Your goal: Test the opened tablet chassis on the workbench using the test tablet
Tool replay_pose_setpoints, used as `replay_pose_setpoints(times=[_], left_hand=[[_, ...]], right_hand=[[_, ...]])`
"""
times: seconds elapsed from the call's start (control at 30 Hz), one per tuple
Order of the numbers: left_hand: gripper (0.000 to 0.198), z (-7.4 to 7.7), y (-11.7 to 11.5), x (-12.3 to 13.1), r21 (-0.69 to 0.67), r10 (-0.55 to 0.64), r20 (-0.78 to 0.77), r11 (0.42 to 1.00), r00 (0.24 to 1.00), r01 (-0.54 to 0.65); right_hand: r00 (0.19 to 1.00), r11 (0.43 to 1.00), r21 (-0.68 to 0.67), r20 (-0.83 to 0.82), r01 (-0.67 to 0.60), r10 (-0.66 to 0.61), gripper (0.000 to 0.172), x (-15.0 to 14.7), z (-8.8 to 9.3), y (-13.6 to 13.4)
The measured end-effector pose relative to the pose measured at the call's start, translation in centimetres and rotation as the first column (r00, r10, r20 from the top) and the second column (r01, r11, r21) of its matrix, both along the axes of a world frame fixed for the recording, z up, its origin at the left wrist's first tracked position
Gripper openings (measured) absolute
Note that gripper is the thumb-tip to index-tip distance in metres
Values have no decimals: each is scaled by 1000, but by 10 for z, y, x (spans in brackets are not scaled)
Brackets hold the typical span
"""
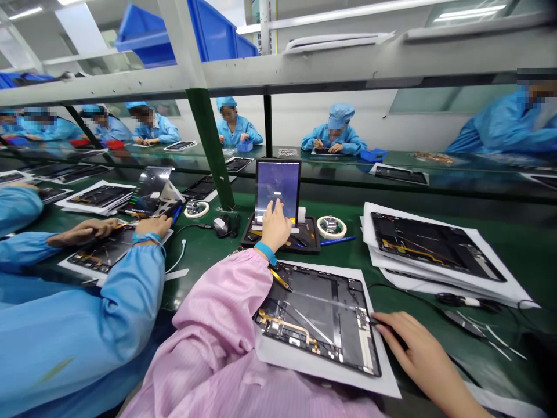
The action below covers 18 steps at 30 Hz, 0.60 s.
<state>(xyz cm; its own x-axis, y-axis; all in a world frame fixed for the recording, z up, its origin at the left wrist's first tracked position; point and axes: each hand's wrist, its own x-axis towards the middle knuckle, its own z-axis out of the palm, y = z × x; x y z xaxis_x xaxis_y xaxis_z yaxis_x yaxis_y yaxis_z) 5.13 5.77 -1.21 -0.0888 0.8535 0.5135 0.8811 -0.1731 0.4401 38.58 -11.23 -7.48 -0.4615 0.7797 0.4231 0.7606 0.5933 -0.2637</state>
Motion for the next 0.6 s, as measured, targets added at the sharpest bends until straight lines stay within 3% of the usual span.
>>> replay_pose_setpoints(times=[0.27, 0.43, 0.53, 0.6], left_hand=[[53, 3, 19, -3, 46, 22, -143, 999, 989, -16], [52, 14, -4, 10, 83, 1, -128, 996, 992, 10], [40, 18, -33, 32, -40, -199, -124, 980, 972, 195], [29, 13, -48, 48, -159, -392, -154, 916, 907, 369]], right_hand=[[1000, 1000, 12, -3, 8, -8, 23, -1, 0, -1], [1000, 1000, 13, 2, 6, -6, 22, -2, 2, -3], [999, 999, 46, 45, -13, 11, 25, -3, 4, -3], [995, 996, 81, 98, -40, 31, 26, -6, 7, -3]])
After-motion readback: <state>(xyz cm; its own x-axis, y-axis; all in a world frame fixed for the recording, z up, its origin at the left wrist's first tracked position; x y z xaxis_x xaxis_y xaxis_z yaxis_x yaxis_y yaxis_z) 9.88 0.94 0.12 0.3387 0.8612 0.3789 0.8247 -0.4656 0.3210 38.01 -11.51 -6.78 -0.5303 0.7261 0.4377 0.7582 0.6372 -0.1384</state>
